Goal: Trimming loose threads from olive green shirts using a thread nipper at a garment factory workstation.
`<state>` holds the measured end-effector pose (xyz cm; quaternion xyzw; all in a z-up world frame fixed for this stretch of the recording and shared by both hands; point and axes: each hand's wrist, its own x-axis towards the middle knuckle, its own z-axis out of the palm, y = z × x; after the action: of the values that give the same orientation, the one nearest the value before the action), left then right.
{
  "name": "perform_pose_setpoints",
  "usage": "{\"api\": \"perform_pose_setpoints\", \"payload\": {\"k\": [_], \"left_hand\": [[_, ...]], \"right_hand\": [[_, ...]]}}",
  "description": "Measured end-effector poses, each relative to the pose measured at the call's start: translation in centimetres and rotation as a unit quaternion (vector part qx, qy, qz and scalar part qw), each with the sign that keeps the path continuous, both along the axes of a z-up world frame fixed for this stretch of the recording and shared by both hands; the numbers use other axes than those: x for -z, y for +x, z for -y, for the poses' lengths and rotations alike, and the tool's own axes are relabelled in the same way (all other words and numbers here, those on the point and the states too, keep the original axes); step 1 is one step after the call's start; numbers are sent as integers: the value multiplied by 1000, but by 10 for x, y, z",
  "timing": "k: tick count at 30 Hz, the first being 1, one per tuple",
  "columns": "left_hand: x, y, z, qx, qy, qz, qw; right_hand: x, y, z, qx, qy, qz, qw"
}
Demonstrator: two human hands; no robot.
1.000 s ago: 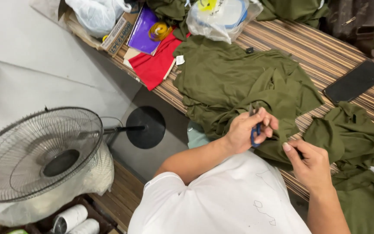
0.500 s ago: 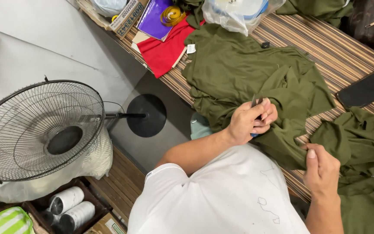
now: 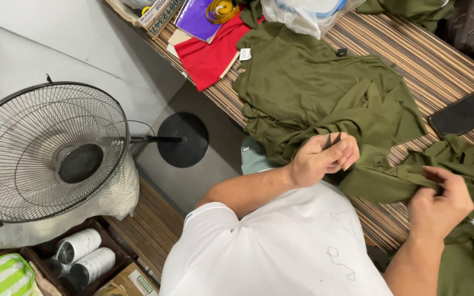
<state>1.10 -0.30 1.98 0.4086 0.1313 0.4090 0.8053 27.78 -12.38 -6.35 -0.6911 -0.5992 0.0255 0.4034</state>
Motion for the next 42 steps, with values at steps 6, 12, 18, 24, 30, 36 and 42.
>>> {"api": "perform_pose_setpoints", "payload": {"k": [6,12,18,24,30,36,42], "left_hand": [[-5,-9,-1,-16,40,-6,999],[2,-20,-19,-103,-83,15,991],[19,-14,-20,-26,9,46,999],[-22,5,-4,48,68,-36,996],[-7,4,-4,27,6,-6,1000],[-8,-8,-13,-20,37,-104,994],[-18,-13,-16,-9,21,-95,995]], "right_hand": [[53,36,-6,63,-11,-232,971],[8,9,15,-90,-123,-84,985],[-33,7,5,-130,-235,-154,951],[-58,-62,-30,-307,-144,-125,932],[-48,-79,-38,-300,-135,-165,930],[-70,-73,-26,-207,-119,-93,967],[-72,-47,-11,-188,-55,-61,979]]}}
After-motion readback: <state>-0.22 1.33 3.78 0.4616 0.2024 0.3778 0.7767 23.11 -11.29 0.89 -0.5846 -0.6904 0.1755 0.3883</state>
